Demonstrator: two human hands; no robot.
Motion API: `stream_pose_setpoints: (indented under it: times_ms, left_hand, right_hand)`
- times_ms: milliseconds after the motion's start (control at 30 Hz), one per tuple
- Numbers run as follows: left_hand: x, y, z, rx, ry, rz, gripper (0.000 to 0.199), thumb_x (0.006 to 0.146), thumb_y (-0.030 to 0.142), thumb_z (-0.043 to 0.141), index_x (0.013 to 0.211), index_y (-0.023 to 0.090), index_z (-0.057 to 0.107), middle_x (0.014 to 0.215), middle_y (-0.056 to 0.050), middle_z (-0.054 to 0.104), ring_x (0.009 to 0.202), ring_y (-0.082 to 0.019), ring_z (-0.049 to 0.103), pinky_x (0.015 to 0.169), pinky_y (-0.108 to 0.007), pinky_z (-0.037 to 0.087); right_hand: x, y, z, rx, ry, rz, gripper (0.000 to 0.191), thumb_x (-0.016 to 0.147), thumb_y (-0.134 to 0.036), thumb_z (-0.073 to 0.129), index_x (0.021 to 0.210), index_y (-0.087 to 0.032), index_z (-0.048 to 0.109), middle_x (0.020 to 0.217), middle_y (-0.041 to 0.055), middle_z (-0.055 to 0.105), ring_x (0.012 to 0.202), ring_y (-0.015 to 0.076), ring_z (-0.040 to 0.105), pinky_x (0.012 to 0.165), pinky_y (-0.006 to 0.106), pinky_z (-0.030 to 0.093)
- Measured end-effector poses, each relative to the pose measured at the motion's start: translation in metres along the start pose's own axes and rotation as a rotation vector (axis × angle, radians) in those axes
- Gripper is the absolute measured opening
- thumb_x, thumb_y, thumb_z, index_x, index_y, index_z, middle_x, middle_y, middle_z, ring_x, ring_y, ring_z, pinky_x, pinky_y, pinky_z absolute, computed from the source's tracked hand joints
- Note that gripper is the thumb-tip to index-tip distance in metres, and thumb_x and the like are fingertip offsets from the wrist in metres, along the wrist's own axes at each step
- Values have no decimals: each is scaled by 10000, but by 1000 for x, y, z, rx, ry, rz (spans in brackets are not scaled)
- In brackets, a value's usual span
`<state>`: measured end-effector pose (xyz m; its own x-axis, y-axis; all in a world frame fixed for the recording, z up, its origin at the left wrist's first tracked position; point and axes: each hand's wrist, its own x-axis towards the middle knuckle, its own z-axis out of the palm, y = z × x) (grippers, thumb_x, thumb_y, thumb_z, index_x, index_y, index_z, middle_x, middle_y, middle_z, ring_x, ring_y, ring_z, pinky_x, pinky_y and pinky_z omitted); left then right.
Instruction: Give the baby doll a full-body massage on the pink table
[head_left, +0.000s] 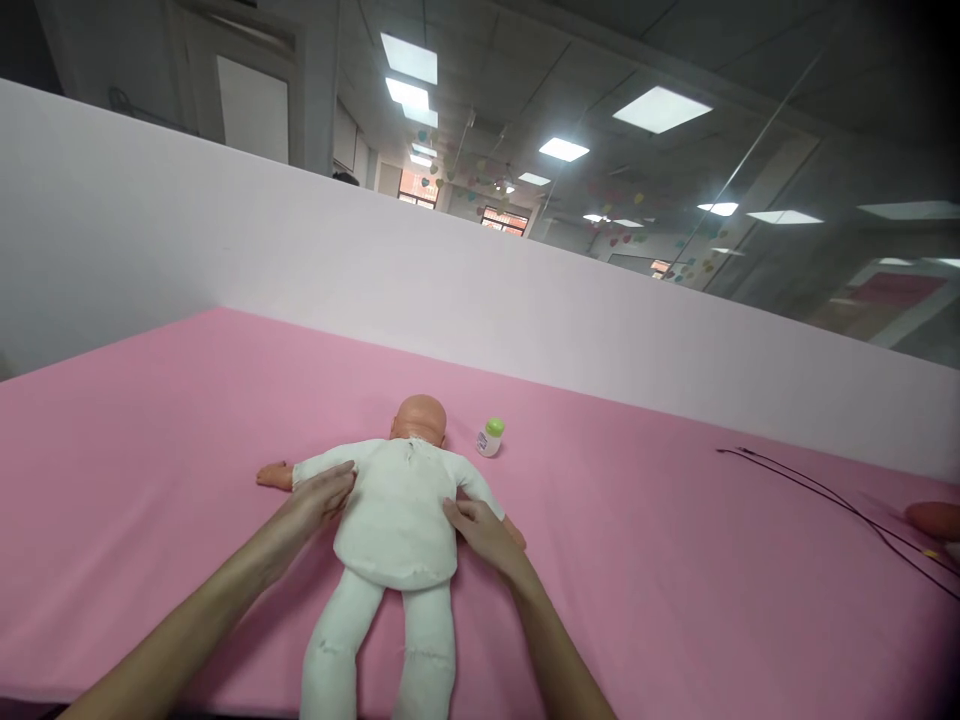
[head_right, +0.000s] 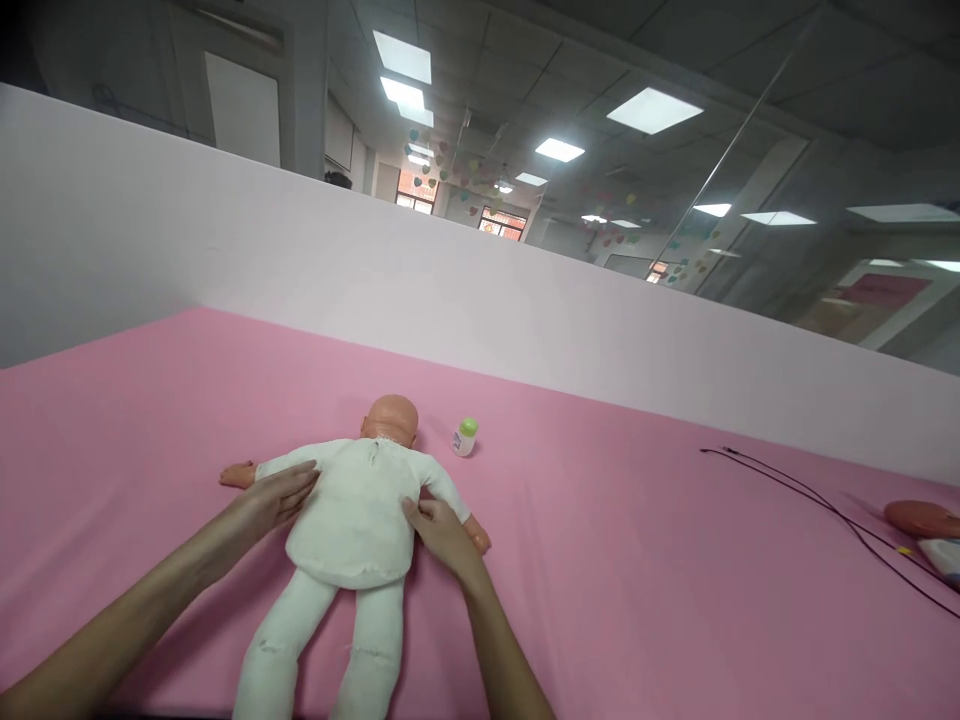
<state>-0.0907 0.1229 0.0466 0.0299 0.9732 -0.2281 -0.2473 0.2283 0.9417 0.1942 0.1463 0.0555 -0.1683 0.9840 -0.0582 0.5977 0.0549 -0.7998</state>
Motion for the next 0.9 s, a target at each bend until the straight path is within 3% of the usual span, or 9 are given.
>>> stream_pose_setpoints:
  times_ms: [100, 200, 300, 367, 533, 667, 733, 833, 900]
  left_hand:
    - [-6, 2, 7, 524, -49, 296, 530, 904, 515, 665, 1367, 259, 635, 1496, -78, 560, 1452, -347, 417, 1209, -510, 312]
    - [7, -1, 27, 865, -109, 503, 628, 986, 556, 511, 1542, 272, 445, 1618, -78, 393, 1512, -345, 309, 1227, -567, 241]
    - [29, -13, 43, 1081, -199, 579, 665, 1026, 550, 406, 1605, 236, 314, 1689, -96, 176, 1565, -333, 99, 1237, -598, 171]
    - [41, -25, 46, 1187, -221, 564, 656, 1049, 528, 332, 1615, 200, 281, 1692, -119, 134, 1565, -334, 45, 1225, -627, 171]
    - [58, -44, 38, 1309, -197, 581, 633, 1065, 483, 280, 1625, 192, 240, 1694, -131, 139, 1566, -307, 80, 1230, -592, 205]
    - [59, -45, 38, 1370, -176, 600, 622, 1060, 437, 295, 1621, 171, 247, 1690, -134, 161, 1562, -312, 120, 1227, -583, 234]
    - [54, -41, 42, 1393, -110, 625, 610, 1043, 397, 341, 1594, 136, 314, 1675, -160, 214, 1553, -345, 160, 1214, -610, 248]
    - [39, -28, 55, 1308, -27, 733, 541, 988, 311, 452, 1475, 79, 498, 1630, -207, 318, 1536, -383, 219, 1230, -616, 194]
    - [29, -14, 70, 1095, -74, 785, 483, 954, 277, 526, 1406, 117, 579, 1606, -178, 385, 1525, -362, 271, 1257, -559, 161]
  right_hand:
    - [-13, -18, -5, -363, 144, 4, 488, 959, -562, 519, 645, -229, 686, 601, 20, 628, 605, 204, 598, 638, 347, 493]
    - [-12, -34, 7, -453, 351, -211, 380, 1019, -443, 445, 970, -239, 762, 1007, 94, 747, 991, 281, 674, 871, 420, 517]
    - [2, -28, 25, -414, 275, -363, 525, 1012, -525, 473, 1408, -202, 595, 1514, 136, 522, 1429, 317, 437, 1166, 495, 363]
    - [14, -14, 35, -371, 159, -347, 668, 997, -600, 471, 1526, -192, 462, 1619, 121, 383, 1526, 312, 288, 1245, 525, 242]
    - [28, 13, 42, -246, 57, -321, 646, 1022, -598, 400, 1565, -247, 398, 1664, 54, 289, 1558, 257, 214, 1278, 507, 176]
    - [28, 16, 42, -211, 50, -322, 622, 1028, -554, 417, 1568, -246, 390, 1680, 50, 237, 1569, 243, 169, 1283, 495, 144]
    - [26, 17, 40, -176, 48, -332, 609, 1018, -534, 454, 1553, -245, 419, 1676, 51, 252, 1567, 243, 179, 1283, 484, 150]
    - [24, 16, 31, -99, 112, -357, 565, 975, -503, 557, 1473, -236, 538, 1598, 65, 430, 1509, 255, 340, 1257, 451, 247]
    - [25, 13, 19, -61, 202, -372, 444, 974, -462, 562, 1338, -227, 658, 1423, 74, 627, 1353, 257, 543, 1175, 425, 382]
